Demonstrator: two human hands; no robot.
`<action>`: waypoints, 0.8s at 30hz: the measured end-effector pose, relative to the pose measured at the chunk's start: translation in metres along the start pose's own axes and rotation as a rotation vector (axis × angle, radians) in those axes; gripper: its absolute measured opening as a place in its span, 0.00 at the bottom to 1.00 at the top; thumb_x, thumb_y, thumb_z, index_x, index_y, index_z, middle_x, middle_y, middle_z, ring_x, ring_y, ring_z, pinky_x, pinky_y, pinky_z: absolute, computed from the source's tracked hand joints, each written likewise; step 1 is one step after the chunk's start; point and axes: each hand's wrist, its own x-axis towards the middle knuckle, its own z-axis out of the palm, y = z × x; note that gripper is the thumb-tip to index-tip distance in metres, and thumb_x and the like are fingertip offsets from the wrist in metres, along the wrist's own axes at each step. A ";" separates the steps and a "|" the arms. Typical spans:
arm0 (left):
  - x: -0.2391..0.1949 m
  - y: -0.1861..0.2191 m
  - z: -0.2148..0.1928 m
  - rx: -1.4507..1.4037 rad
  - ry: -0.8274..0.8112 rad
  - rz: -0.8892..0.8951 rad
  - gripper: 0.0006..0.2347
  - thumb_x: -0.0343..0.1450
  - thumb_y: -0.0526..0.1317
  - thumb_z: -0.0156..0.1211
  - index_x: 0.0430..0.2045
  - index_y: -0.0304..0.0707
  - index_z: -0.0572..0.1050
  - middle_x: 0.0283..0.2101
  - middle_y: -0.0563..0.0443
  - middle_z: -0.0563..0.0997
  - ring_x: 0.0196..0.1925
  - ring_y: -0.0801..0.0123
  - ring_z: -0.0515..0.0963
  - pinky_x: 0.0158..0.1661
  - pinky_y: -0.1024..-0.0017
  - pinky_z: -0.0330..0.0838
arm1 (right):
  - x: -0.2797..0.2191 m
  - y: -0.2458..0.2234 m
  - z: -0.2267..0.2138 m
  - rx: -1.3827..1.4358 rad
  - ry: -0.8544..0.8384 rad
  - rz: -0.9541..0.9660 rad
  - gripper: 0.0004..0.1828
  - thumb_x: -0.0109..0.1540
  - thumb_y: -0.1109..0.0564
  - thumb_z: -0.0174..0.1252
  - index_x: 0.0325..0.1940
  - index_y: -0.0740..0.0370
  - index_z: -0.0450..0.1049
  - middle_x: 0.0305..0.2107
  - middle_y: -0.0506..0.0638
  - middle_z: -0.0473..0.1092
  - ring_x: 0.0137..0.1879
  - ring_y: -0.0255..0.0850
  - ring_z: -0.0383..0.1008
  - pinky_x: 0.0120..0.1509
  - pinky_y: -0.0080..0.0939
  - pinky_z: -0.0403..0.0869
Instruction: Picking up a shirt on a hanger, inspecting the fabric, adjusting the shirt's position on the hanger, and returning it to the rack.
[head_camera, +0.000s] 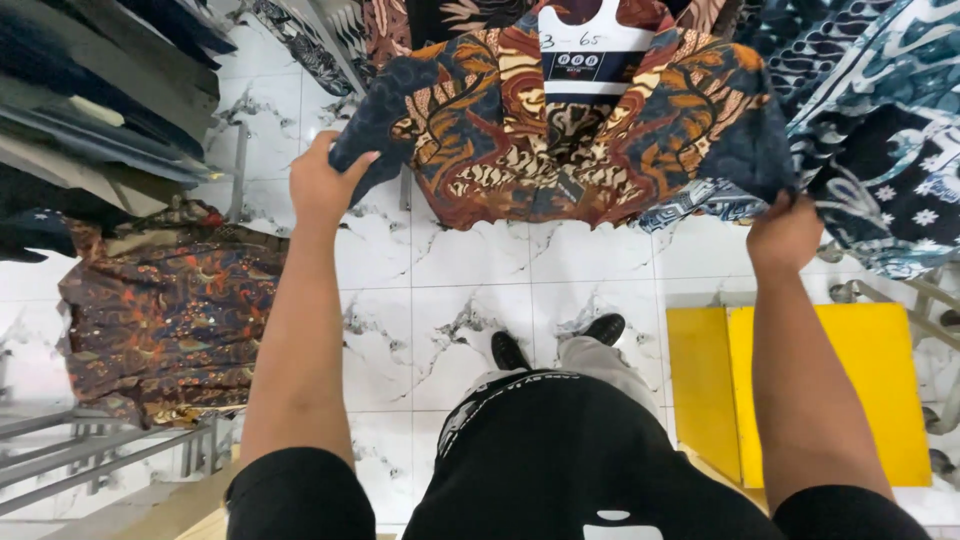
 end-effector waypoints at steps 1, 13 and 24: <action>-0.009 0.004 -0.010 -0.053 -0.012 -0.035 0.26 0.73 0.62 0.65 0.53 0.40 0.74 0.17 0.50 0.70 0.15 0.64 0.66 0.17 0.63 0.61 | -0.002 0.024 0.012 -0.044 -0.032 0.093 0.16 0.73 0.51 0.50 0.48 0.66 0.77 0.41 0.69 0.78 0.47 0.73 0.75 0.49 0.66 0.72; -0.095 -0.016 0.010 -0.538 0.086 -0.445 0.12 0.74 0.50 0.71 0.31 0.46 0.77 0.29 0.55 0.74 0.35 0.70 0.76 0.38 0.71 0.70 | -0.177 -0.194 0.016 0.293 -1.230 -0.463 0.22 0.70 0.55 0.45 0.67 0.64 0.67 0.58 0.71 0.71 0.66 0.68 0.70 0.70 0.66 0.69; -0.156 0.057 -0.045 -0.701 0.087 -0.607 0.11 0.72 0.49 0.70 0.32 0.43 0.77 0.26 0.57 0.73 0.31 0.73 0.73 0.35 0.71 0.67 | -0.090 -0.298 -0.013 1.000 -0.869 -0.209 0.30 0.69 0.63 0.46 0.78 0.60 0.57 0.57 0.61 0.63 0.66 0.55 0.64 0.75 0.56 0.61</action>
